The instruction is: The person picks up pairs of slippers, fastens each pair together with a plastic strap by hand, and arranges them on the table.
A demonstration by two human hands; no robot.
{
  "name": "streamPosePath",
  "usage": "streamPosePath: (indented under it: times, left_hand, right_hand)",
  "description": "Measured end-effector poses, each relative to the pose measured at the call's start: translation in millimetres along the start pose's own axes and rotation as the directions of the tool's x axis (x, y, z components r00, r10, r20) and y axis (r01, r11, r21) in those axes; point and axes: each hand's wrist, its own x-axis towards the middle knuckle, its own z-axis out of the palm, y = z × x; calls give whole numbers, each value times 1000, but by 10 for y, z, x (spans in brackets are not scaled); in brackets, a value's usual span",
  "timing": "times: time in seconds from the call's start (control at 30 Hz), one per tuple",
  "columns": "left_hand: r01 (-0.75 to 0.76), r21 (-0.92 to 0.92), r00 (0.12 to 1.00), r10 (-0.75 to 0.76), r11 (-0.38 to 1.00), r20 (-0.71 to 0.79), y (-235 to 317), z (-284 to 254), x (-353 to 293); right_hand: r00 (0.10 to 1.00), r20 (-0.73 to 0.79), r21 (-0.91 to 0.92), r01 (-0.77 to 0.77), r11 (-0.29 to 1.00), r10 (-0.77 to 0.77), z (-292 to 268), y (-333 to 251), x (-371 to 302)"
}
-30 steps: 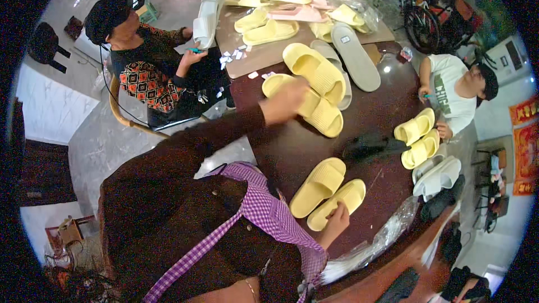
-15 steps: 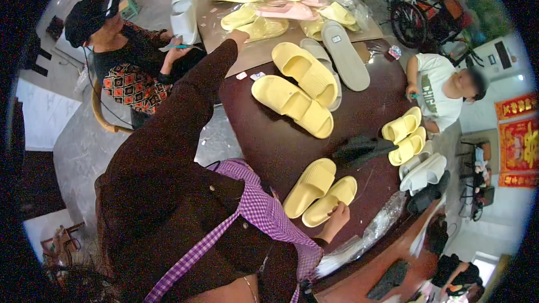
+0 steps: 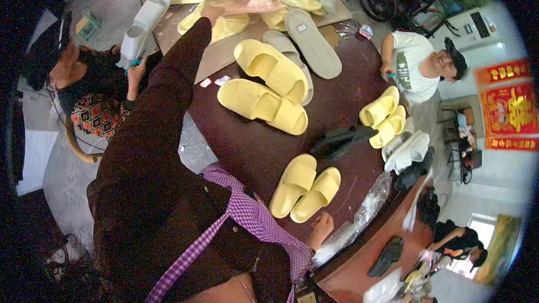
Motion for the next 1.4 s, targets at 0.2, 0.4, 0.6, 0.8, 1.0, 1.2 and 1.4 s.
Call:
streamPosePath:
  times: [0.2, 0.4, 0.6, 0.8, 1.0, 1.2, 1.4]
  left_hand:
    - [-719, 153, 686, 657, 678, 312, 163, 114, -1008]
    - [-208, -591, 902, 386, 780, 192, 83, 488, -1392]
    - [42, -509, 946, -198, 860, -256, -143, 220, -315]
    - [462, -647, 819, -12, 607, 574, 90, 156, -705]
    - [-530, 7, 848, 530, 848, 15, -236, 103, -1742]
    - [-508, -141, 817, 527, 850, 234, -358, -526, -3043]
    - [-20, -421, 432, 387, 907, 815, 143, -900, -4451]
  right_hand:
    - [990, -49, 114, -129, 985, 135, 59, -12, -187]
    - [998, 23, 98, 49, 994, -52, 404, -318, -55]
    - [1000, 5, 143, -10, 990, 9, 389, -158, -155]
    - [994, -9, 179, -102, 978, 105, 433, -51, -124]
    - [999, 37, 202, -29, 979, 21, 397, -83, -115]
    - [899, 23, -208, 432, 878, -437, 51, 307, -17]
    - [984, 71, 119, 155, 981, -164, 379, -1110, -389]
